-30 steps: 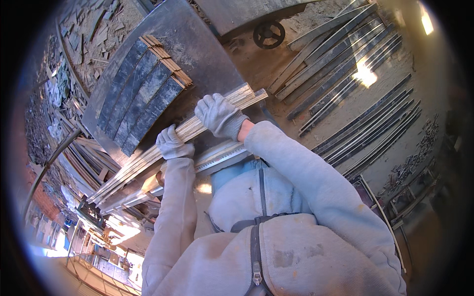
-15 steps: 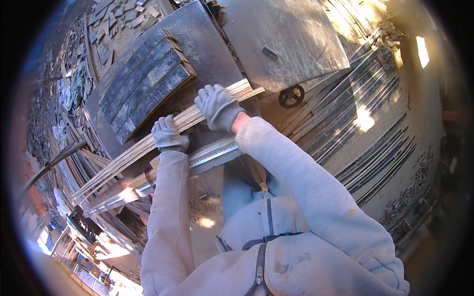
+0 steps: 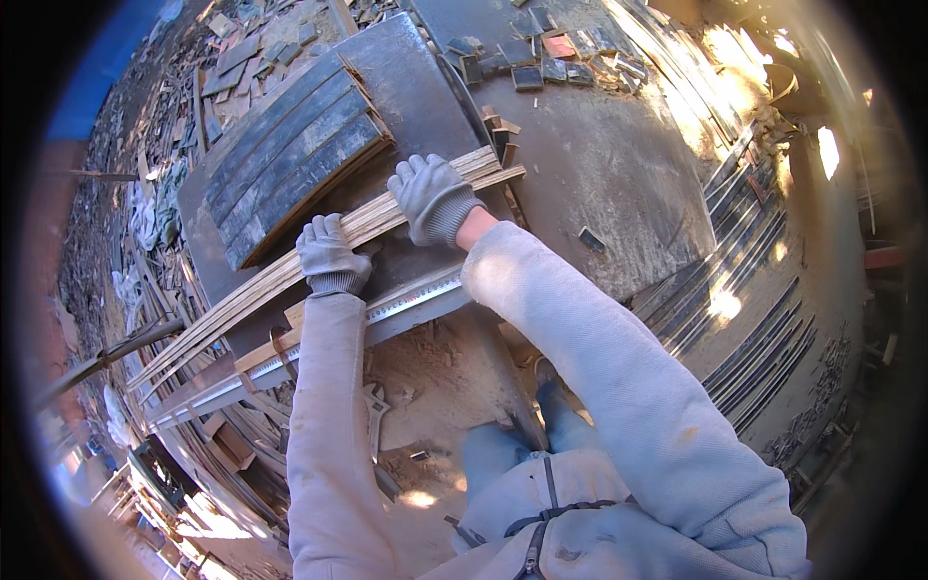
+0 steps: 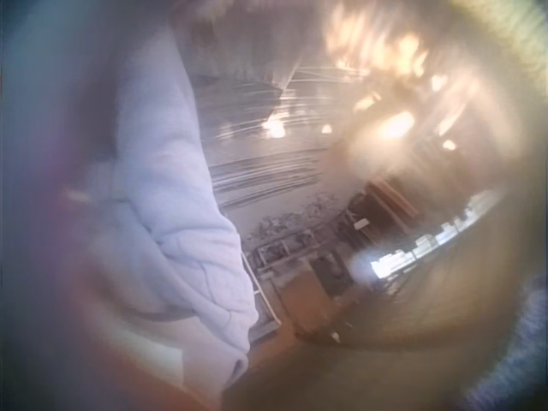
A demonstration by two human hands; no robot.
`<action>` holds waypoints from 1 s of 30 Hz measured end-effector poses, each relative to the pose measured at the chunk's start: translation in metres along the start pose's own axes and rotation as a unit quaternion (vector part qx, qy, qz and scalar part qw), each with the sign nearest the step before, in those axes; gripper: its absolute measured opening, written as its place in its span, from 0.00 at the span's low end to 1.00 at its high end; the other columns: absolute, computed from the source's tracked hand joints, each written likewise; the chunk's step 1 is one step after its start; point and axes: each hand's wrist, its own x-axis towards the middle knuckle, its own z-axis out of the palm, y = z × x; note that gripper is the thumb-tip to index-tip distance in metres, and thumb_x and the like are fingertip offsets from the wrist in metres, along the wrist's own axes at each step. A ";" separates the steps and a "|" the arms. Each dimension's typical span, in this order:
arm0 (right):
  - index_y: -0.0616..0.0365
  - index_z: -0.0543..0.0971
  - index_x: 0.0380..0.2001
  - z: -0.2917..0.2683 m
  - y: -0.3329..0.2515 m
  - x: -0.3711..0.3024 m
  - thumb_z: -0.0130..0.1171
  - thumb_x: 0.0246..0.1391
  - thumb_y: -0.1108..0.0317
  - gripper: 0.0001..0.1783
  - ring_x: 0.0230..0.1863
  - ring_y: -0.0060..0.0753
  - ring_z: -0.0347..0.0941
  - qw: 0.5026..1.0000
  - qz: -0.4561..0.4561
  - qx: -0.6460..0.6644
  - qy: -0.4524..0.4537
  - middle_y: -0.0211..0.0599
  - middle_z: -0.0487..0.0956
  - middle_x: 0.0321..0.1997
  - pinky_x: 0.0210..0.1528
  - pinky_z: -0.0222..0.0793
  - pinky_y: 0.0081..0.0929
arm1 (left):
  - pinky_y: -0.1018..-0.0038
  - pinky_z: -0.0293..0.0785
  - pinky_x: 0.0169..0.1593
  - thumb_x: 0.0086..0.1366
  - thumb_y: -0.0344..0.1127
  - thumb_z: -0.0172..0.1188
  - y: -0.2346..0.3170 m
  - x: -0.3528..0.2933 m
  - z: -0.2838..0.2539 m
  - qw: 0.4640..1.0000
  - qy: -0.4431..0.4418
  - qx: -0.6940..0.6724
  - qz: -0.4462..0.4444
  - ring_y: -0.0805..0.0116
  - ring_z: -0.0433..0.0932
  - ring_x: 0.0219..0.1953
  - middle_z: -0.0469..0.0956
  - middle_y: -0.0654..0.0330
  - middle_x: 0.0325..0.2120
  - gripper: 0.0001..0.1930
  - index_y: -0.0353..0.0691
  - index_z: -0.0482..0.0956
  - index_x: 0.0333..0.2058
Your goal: The person selects thin wooden planks from a pile on the floor, then uses a metal ruler to measure their length on a workbench. The person repeatedly measures and stacks the planks.
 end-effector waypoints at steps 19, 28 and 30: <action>0.54 0.78 0.50 -0.010 -0.003 -0.001 0.71 0.50 0.42 0.33 0.55 0.40 0.75 1.000 0.004 0.010 -0.030 0.41 0.79 0.52 0.57 0.69 0.38 | 0.56 0.68 0.61 0.45 0.55 0.80 0.005 0.000 -0.015 0.998 -0.056 0.021 -0.013 0.53 0.76 0.51 0.75 0.55 0.46 0.38 0.42 0.76 0.52; 0.54 0.79 0.45 -0.007 0.012 0.017 0.63 0.52 0.60 0.18 0.51 0.42 0.74 0.992 -0.051 0.043 -0.104 0.41 0.78 0.47 0.51 0.68 0.41 | 0.51 0.65 0.67 0.43 0.50 0.82 0.002 0.010 -0.036 0.989 -0.128 -0.068 0.006 0.49 0.73 0.56 0.74 0.50 0.49 0.43 0.39 0.73 0.56; 0.55 0.78 0.42 -0.020 0.023 0.013 0.71 0.35 0.60 0.27 0.49 0.47 0.74 0.989 -0.054 0.092 -0.098 0.42 0.76 0.43 0.51 0.70 0.44 | 0.45 0.52 0.79 0.41 0.67 0.81 0.018 -0.002 -0.061 0.989 -0.023 -0.145 -0.025 0.42 0.64 0.70 0.67 0.43 0.64 0.63 0.33 0.64 0.68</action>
